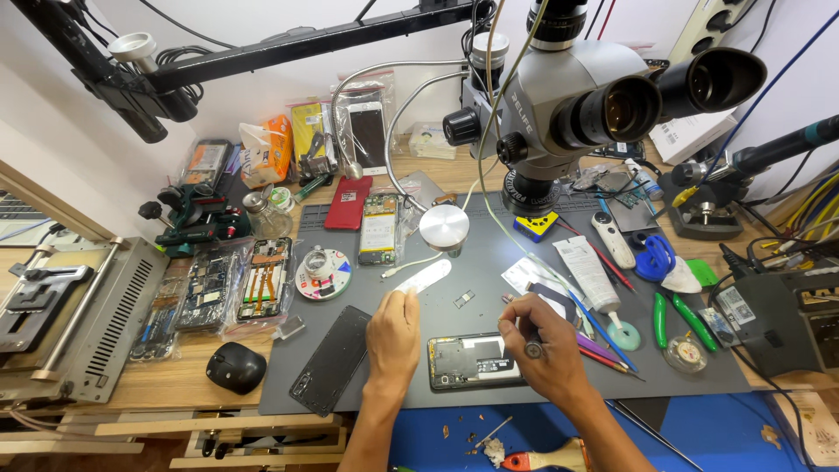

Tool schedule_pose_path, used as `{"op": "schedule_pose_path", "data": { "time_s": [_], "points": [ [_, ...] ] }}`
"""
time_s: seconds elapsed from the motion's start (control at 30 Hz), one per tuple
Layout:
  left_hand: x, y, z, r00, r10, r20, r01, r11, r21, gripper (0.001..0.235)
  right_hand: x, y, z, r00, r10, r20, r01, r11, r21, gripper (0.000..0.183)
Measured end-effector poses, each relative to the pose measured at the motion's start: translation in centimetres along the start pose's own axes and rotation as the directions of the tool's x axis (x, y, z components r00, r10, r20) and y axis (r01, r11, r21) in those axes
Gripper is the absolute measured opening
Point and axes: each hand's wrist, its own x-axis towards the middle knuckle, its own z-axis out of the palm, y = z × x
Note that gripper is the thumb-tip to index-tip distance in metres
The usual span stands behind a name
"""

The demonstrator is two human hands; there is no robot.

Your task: The person applies adhesive to a disassembled smartphone chassis using a syringe and then uses a small electric screwdriver to tighten screws on the device. The workspace is cluttered with various electronic components and tools.

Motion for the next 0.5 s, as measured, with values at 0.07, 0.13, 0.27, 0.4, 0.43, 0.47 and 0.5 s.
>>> {"op": "schedule_pose_path", "data": {
  "time_s": [0.07, 0.13, 0.27, 0.4, 0.43, 0.47, 0.5],
  "points": [
    [0.0, 1.5, -2.3, 0.988, -0.054, 0.147, 0.058, 0.998, -0.019, 0.022, 0.1, -0.3, 0.3, 1.0, -0.027, -0.014, 0.027, 1.0, -0.012, 0.009],
    [-0.5, 2.8, -3.5, 0.979, -0.096, 0.178, 0.107, 0.993, -0.057, 0.021, 0.2, -0.7, 0.9, 1.0, 0.013, 0.013, -0.012, 0.998, -0.066, 0.007],
    [-1.3, 9.2, -7.3, 0.813, -0.301, 0.498, 0.524, 0.751, -0.401, 0.027, 0.5, -0.5, 2.5, 0.998, -0.028, 0.057, 0.037, 0.988, -0.147, 0.007],
    [-3.0, 8.1, -5.5, 0.837, -0.261, 0.481, 0.542, 0.526, -0.655, 0.017, 0.3, -0.8, 3.7, 0.995, -0.093, 0.026, 0.096, 0.984, -0.147, 0.007],
    [-3.3, 7.2, -4.8, 0.839, -0.263, 0.476, 0.544, 0.421, -0.726, 0.014, 0.3, -0.8, 3.9, 0.984, -0.176, 0.026, 0.178, 0.972, -0.151, 0.01],
    [-3.5, 6.4, -4.1, 0.84, -0.263, 0.474, 0.539, 0.309, -0.783, 0.012, 0.3, -0.8, 4.0, 0.966, -0.256, 0.026, 0.257, 0.953, -0.157, 0.012],
    [-3.7, 6.0, -4.1, 0.841, -0.256, 0.476, 0.538, 0.311, -0.783, 0.012, 0.2, -0.9, 4.2, 0.966, -0.257, 0.02, 0.257, 0.953, -0.161, 0.012]
  ]
}}
